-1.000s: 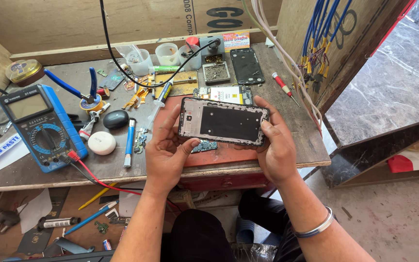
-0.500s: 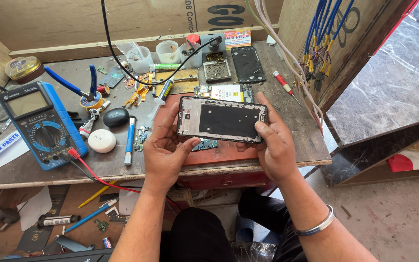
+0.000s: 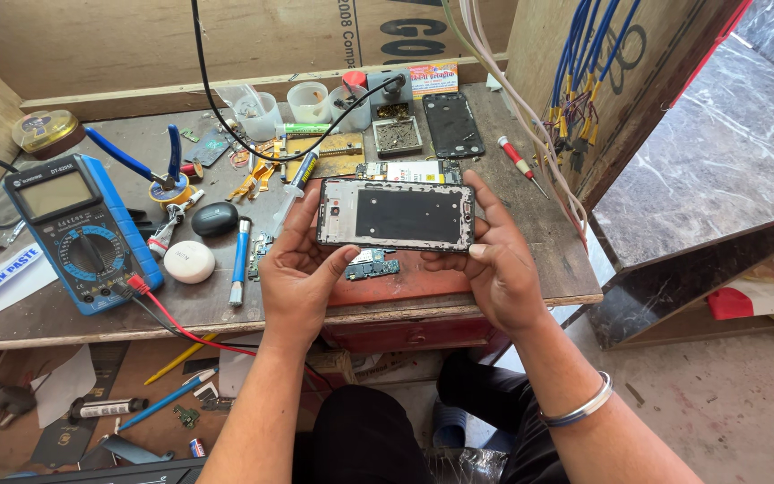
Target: The person heats a phone motherboard with a hot air gun over the work mat, then sets the board down and handles small components on it. They then pick up a disassembled phone midframe, align the motherboard into it, and press the board into the frame while turning the assembly over.
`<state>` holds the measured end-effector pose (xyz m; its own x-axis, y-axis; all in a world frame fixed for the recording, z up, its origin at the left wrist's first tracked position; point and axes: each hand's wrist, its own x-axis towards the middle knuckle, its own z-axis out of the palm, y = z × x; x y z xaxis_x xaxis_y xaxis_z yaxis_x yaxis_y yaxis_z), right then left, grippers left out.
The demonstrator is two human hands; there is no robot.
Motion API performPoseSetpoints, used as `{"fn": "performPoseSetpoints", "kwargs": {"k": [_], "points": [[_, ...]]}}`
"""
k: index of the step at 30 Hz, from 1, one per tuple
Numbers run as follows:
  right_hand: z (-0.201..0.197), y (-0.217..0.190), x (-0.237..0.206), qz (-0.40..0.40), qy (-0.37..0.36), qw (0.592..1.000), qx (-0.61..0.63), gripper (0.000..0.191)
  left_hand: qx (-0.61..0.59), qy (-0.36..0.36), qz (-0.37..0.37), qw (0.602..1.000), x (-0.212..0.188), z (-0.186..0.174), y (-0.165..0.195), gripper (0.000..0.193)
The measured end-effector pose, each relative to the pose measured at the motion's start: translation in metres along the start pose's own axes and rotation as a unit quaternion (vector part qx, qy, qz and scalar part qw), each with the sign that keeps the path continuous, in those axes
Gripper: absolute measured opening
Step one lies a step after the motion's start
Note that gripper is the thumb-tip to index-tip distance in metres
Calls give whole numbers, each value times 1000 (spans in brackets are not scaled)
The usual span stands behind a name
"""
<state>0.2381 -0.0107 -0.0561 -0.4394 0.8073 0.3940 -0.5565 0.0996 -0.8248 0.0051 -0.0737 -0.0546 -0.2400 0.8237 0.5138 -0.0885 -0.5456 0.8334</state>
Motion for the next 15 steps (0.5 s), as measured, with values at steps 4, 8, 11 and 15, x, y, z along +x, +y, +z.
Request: {"fn": "performPoseSetpoints", "kwargs": {"k": [4, 8, 11, 15], "points": [[1, -2, -1, 2, -11, 1000, 14, 90, -45, 2, -18, 999, 2, 0, 2, 76], [1, -3, -2, 3, -14, 1000, 15, 88, -59, 5, -38, 998, 2, -2, 2, 75], [-1, -1, -2, 6, -13, 1000, 18, 87, -39, 19, -32, 999, 3, -3, 0, 75], [-4, 2, -2, 0, -20, 1000, 22, 86, -38, 19, -28, 999, 2, -3, -2, 73]]}}
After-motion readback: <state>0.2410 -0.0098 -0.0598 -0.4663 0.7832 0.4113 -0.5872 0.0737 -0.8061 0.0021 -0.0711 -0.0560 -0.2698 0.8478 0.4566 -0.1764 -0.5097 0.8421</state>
